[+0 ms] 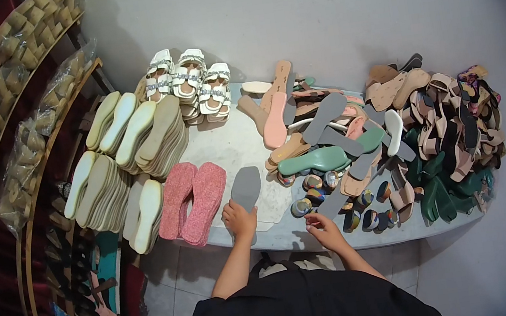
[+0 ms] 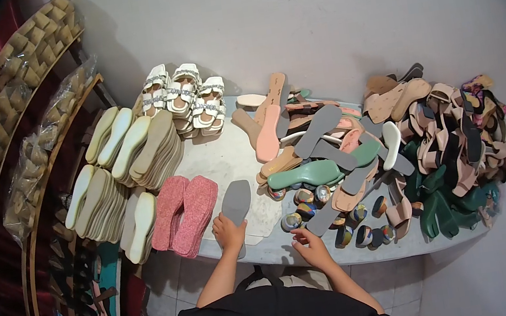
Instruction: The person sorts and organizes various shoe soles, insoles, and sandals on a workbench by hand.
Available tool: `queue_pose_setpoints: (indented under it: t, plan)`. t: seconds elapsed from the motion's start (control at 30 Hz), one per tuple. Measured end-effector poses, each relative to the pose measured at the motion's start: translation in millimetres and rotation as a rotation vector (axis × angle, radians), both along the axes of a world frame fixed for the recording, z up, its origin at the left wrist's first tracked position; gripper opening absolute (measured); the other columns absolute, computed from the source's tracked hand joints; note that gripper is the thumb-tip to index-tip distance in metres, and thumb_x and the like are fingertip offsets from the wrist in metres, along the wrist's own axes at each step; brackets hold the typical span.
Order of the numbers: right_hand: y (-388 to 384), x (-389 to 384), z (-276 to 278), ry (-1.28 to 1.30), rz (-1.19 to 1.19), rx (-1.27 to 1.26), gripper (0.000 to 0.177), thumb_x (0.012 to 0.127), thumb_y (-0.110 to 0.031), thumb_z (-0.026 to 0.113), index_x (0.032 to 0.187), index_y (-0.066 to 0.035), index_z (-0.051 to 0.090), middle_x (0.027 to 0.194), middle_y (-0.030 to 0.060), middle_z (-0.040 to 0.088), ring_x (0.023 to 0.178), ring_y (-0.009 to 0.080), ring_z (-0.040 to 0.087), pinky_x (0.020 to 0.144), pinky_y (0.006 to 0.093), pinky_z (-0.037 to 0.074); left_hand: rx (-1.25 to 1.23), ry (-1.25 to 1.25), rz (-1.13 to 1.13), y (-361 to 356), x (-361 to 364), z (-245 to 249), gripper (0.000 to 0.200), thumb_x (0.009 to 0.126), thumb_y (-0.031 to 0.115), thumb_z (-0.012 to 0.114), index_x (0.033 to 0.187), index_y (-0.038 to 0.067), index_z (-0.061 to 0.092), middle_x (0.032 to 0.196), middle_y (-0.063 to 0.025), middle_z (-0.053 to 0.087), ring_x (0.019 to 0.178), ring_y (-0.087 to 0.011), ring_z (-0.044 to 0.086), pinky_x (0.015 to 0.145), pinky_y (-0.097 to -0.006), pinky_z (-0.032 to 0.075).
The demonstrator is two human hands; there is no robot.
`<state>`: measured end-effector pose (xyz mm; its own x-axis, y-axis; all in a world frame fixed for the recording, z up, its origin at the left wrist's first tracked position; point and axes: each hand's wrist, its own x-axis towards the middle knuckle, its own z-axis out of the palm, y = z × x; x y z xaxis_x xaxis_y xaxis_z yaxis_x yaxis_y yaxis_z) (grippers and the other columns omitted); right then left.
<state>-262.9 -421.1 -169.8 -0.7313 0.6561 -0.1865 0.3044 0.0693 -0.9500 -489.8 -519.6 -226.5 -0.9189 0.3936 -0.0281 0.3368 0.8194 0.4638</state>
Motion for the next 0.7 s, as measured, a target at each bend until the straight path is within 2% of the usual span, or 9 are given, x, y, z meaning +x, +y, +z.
queue_pose_setpoints:
  t: [0.2,0.3,0.37,0.5,0.7]
  plan:
    - [8,2,-4,0.020,-0.013,-0.049,0.032,0.084,-0.015,0.061,0.114,-0.005,0.057,0.095,0.0063,0.061,0.087,0.0151,0.056,0.080,0.0292,0.045,0.041,0.001,0.006,1,1,-1,0.072,0.067,0.030,0.075,0.120,-0.003,0.039,0.117,-0.0206,0.044,0.110,-0.0361,0.042,0.096,-0.0444,0.034]
    - [11,-1,-13,0.049,-0.008,-0.090,0.031,0.083,-0.013,0.061,0.113,-0.005,0.058,0.094,0.0046,0.060,0.083,0.0123,0.056,0.075,0.0269,0.045,0.076,-0.006,-0.046,-6,-2,1,0.068,0.068,0.029,0.075,0.117,-0.004,0.040,0.116,-0.0221,0.045,0.109,-0.0368,0.043,0.095,-0.0450,0.034]
    - [11,-9,-8,0.037,0.001,-0.094,0.030,0.084,-0.013,0.061,0.112,-0.005,0.058,0.094,0.0041,0.060,0.080,0.0104,0.056,0.071,0.0247,0.045,0.064,0.015,-0.068,-9,-6,-6,0.068,0.068,0.027,0.074,0.118,-0.004,0.040,0.115,-0.0227,0.045,0.108,-0.0371,0.044,0.095,-0.0454,0.035]
    - [10,-26,2,0.028,0.062,-0.086,0.030,0.084,-0.013,0.060,0.113,-0.005,0.057,0.095,0.0045,0.061,0.080,0.0101,0.056,0.071,0.0251,0.045,0.011,0.021,-0.093,-24,-11,-9,0.074,0.071,0.027,0.073,0.126,-0.006,0.036,0.120,-0.0213,0.044,0.110,-0.0355,0.043,0.094,-0.0461,0.035]
    - [5,-33,-12,0.039,0.121,-0.066,0.031,0.084,-0.014,0.060,0.113,-0.005,0.057,0.094,0.0050,0.061,0.081,0.0114,0.056,0.073,0.0259,0.046,0.073,0.234,-0.206,-46,-10,-20,0.063,0.079,0.024,0.067,0.128,-0.005,0.041,0.124,-0.0224,0.045,0.112,-0.0378,0.044,0.095,-0.0457,0.036]
